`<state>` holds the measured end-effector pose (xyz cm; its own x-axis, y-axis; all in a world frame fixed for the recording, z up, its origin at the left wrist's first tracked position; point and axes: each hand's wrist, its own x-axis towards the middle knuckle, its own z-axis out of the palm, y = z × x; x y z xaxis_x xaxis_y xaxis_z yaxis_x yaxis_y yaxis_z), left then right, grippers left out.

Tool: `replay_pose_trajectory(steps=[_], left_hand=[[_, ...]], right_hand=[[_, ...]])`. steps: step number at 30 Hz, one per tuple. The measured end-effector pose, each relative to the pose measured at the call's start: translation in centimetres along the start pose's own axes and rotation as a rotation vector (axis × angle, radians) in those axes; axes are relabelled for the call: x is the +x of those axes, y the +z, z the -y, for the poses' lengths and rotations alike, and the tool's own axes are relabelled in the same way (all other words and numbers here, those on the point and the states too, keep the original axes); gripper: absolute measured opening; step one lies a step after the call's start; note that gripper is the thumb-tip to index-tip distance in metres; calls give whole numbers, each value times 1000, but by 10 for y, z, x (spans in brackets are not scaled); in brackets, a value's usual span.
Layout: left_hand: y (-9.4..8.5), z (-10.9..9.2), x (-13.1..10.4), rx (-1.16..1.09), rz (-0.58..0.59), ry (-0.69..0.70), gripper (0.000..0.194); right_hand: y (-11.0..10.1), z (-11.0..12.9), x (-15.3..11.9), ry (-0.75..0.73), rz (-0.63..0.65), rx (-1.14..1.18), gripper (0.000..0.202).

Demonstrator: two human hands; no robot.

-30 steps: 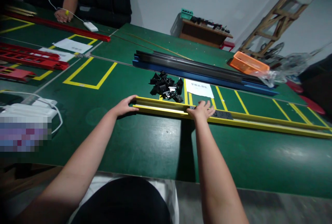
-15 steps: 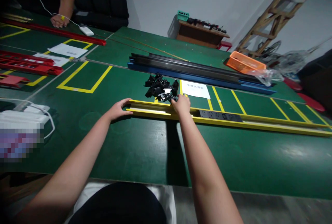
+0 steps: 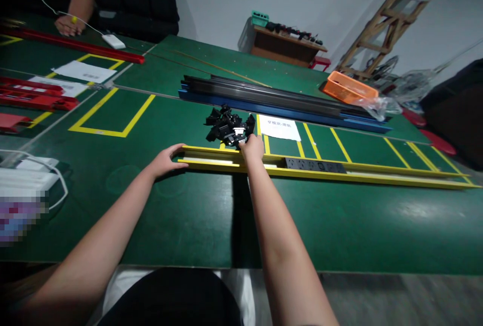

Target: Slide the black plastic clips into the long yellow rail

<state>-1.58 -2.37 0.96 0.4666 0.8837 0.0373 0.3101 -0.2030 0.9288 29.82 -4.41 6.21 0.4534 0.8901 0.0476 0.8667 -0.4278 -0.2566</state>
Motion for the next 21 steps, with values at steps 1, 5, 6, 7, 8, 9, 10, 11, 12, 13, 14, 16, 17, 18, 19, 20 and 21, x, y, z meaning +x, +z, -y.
replay_pose_trajectory(steps=[1,5,6,7,8,9,10,11,12,13,14,16,17,18,19,20,21], left_hand=[[0,0,0,-4,-3,-1,85],[1,-3,-2,-5,-23,3,84],[2,-4,-3,-7,-28,18,82],[3,-6,-5,-23,-39,42,79],[5,-8,-6,-52,-61,74,75],[7,-11,-7,-94,-101,106,70],[9,-13,-7,-139,-163,134,64],[11,-15,-8,-179,-243,152,58],[14,-17,-8,-210,-331,160,53],[16,-20,-8,-230,-417,160,50],[18,-23,-7,-246,-489,155,49],[22,-30,-5,-287,-572,144,45],[24,-34,-3,-309,-592,138,42],[26,-38,-1,-331,-601,134,39],[27,-42,1,-350,-605,133,36],[29,-46,3,-365,-605,136,33],[31,-51,5,-374,-600,142,31]], right_hand=[[-1,1,-3,-7,-43,15,34],[-9,6,-15,-125,-161,118,32],[-10,8,-18,-179,-174,161,33],[-11,11,-22,-238,-182,215,33],[-11,14,-25,-298,-184,278,35],[-11,17,-29,-353,-186,344,37],[-9,21,-32,-402,-188,409,40],[-7,24,-36,-445,-186,467,42],[-5,27,-39,-482,-179,514,44],[-2,31,-42,-511,-168,550,45],[2,34,-44,-533,-152,577,45],[9,39,-48,-564,-114,618,43],[12,42,-49,-572,-101,639,42],[15,44,-50,-578,-94,664,42],[17,47,-51,-585,-93,693,41],[18,50,-52,-590,-96,725,41],[19,54,-52,-595,-101,756,40]])
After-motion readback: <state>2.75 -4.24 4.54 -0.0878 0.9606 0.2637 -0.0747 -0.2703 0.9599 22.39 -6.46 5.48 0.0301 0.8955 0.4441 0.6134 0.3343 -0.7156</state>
